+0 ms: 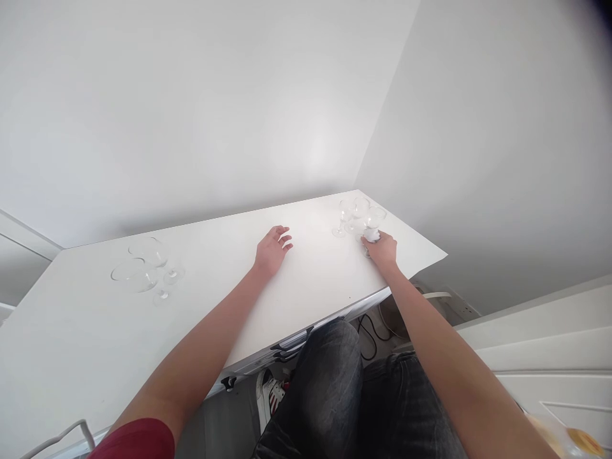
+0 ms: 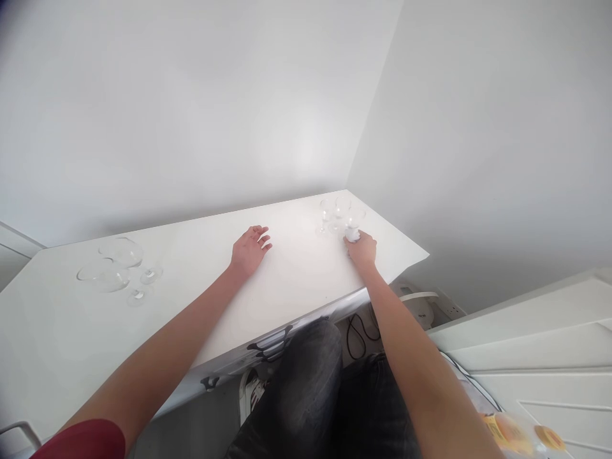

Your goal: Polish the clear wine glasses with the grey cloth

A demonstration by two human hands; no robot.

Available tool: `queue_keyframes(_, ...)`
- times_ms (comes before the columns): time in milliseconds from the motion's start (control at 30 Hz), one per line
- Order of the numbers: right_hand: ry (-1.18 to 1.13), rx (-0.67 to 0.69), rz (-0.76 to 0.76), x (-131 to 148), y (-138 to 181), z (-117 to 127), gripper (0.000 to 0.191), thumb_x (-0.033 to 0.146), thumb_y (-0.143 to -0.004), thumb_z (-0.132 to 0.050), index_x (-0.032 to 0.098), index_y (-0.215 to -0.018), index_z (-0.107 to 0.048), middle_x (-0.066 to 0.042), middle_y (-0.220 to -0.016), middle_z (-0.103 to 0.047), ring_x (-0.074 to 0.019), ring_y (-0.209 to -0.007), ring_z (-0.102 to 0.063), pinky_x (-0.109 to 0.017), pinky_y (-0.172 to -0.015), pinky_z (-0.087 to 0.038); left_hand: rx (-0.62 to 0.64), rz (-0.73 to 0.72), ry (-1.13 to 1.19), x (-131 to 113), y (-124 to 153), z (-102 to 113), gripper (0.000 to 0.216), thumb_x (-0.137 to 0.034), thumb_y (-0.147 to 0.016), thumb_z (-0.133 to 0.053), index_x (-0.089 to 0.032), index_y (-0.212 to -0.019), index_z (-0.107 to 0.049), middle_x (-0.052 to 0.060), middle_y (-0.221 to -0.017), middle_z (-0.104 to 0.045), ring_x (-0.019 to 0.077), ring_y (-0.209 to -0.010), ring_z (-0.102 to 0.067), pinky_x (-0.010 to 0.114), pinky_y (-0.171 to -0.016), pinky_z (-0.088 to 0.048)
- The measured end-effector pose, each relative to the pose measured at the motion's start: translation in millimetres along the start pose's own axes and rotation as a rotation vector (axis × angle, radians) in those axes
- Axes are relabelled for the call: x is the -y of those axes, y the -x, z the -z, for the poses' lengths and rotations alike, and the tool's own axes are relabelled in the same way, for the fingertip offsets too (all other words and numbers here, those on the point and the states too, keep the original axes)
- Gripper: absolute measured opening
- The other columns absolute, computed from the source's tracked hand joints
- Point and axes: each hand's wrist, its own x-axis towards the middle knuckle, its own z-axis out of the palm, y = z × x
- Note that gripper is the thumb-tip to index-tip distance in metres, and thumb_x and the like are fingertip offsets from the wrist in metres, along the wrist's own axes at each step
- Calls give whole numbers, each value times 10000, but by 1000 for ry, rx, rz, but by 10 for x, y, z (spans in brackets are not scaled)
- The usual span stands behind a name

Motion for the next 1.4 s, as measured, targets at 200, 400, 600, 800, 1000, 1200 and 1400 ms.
queue_keyframes(200, 29, -56, -3, 28, 103, 49, 224, 378, -806, -744, 223, -840, -586, -84, -809, -740, -211, -659, -648, -296, -609, -453, 116, 60, 36, -29, 7, -1, 369, -412, -978, -646, -198, -695, -547, 25, -779, -546, 116, -671, -517, 297, -655, -450)
queue_keyframes(400, 187, -38, -24, 36, 218, 22, 221, 414, -831, -724, 220, -869, -623, -121, -878, -749, -265, -782, -655, -315, -651, -409, 158, 139, 45, -26, -18, 50, 584, -370, -990, -648, -221, -567, -273, -32, -573, -230, 96, -478, -320, 309, -470, -280)
queue_keyframes(600, 171, -60, 6, 81, 443, 54, 288, 482, -858, -702, 229, -787, -583, -78, -752, -687, -245, -703, -594, -328, -641, -382, 102, 104, 112, -24, -63, 83, 610, -395, -991, -640, -226, -569, -233, -34, -558, -228, 91, -466, -284, 324, -469, -272)
queue_keyframes(800, -131, -97, 547, 769, 1197, -311, 149, 347, -929, -605, 237, -829, -595, -69, -860, -663, -225, -819, -618, -340, -761, -460, 53, 52, 160, -30, -75, 83, 602, -376, -985, -642, -211, -579, -229, -24, -568, -218, 90, -487, -290, 317, -468, -276)
queue_keyframes(1000, -300, 464, 1098, 2381, 2437, -1072, 644, 322, -834, -579, 369, -1476, -566, -54, -962, -707, -248, -805, -614, -369, -578, -396, 21, 56, 191, -26, -91, 105, 595, -377, -990, -622, -214, -582, -221, -20, -583, -220, 94, -494, -264, 316, -467, -272)
queue_keyframes(1200, -442, 579, 1126, 3316, 3064, -1827, 845, 241, -780, -449, 438, -1601, -408, 63, -563, -410, -151, -444, -223, -365, -532, -377, 11, 46, 194, -38, -98, 104, 607, -386, -1021, -595, -212, -582, -213, -27, -597, -185, 84, -492, -282, 274, -437, -287)
queue_keyframes(1400, -467, 627, 1033, 3244, 2865, -2066, 300, 163, -668, -534, 358, -876, -628, 65, -525, -382, -131, -450, -216, -394, -640, -433, 62, 77, 208, -24, -88, 95, 586, -364, -1011, -597, -209, -577, -234, -29, -606, -174, 80, -494, -274, 251, -425, -296)
